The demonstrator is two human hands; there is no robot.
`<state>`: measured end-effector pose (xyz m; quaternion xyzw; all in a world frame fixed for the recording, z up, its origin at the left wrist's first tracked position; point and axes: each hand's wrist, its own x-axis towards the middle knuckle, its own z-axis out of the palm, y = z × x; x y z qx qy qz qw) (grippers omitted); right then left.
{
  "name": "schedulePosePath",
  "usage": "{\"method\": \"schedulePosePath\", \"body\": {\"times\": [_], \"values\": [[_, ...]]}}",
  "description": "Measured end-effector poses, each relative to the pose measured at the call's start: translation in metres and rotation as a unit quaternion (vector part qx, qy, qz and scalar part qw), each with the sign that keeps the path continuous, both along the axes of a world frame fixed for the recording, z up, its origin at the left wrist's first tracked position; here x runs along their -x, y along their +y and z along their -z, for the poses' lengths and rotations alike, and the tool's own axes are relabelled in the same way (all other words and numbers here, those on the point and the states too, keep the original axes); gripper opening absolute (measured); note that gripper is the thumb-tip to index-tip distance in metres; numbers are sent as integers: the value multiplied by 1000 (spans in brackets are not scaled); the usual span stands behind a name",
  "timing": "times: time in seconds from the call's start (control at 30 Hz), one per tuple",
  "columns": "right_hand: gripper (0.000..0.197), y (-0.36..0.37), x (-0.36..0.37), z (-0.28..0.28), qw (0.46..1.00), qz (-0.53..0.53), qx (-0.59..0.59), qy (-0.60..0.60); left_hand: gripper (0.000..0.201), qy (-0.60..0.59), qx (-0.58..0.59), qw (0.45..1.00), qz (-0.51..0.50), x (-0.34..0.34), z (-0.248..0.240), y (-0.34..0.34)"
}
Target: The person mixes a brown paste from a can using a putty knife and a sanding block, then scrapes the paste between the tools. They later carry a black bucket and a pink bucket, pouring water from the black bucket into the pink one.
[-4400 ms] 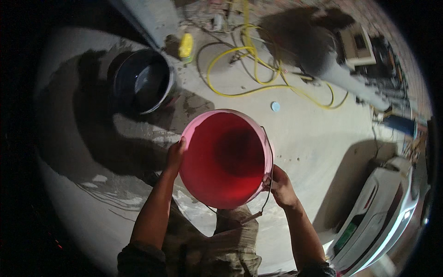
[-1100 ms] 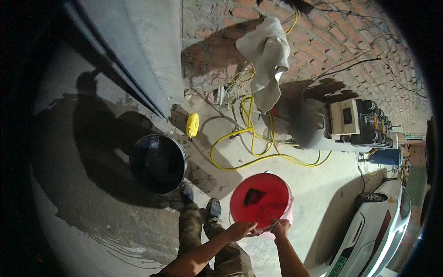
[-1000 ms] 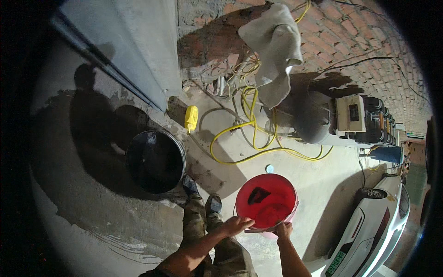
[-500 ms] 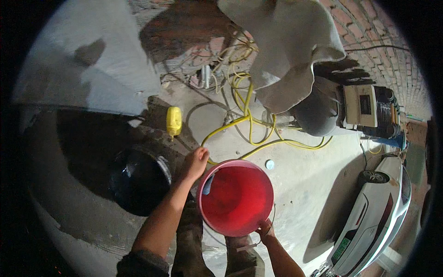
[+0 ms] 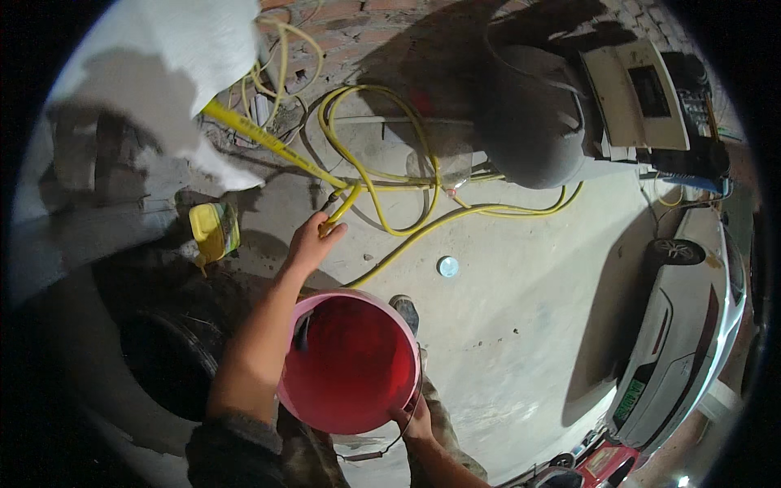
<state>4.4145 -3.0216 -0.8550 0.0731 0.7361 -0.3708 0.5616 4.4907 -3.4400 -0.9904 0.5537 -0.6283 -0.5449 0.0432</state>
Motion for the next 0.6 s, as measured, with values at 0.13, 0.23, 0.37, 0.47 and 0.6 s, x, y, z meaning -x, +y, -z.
{"method": "schedulePosePath", "body": {"times": [0.13, 0.23, 0.37, 0.47, 0.6], "values": [[54, -3, 10, -7, 996, -69, -34, 36, 33, 132, 43, 980, -143, -16, -116, 50], [52, -5, 3, -11, 995, -71, -38, 65, 20, 164, 35, 957, -237, -42, -219, 74], [53, -10, -16, -7, 994, -64, -60, 65, 33, 283, 79, 924, -246, -65, -321, 82], [50, -17, -28, -4, 998, -32, -56, 22, 46, 341, 125, 886, -287, -33, -366, 119], [49, -30, -44, -4, 999, 16, 6, 41, 53, 462, 19, 785, -413, 16, -412, 168]]}}
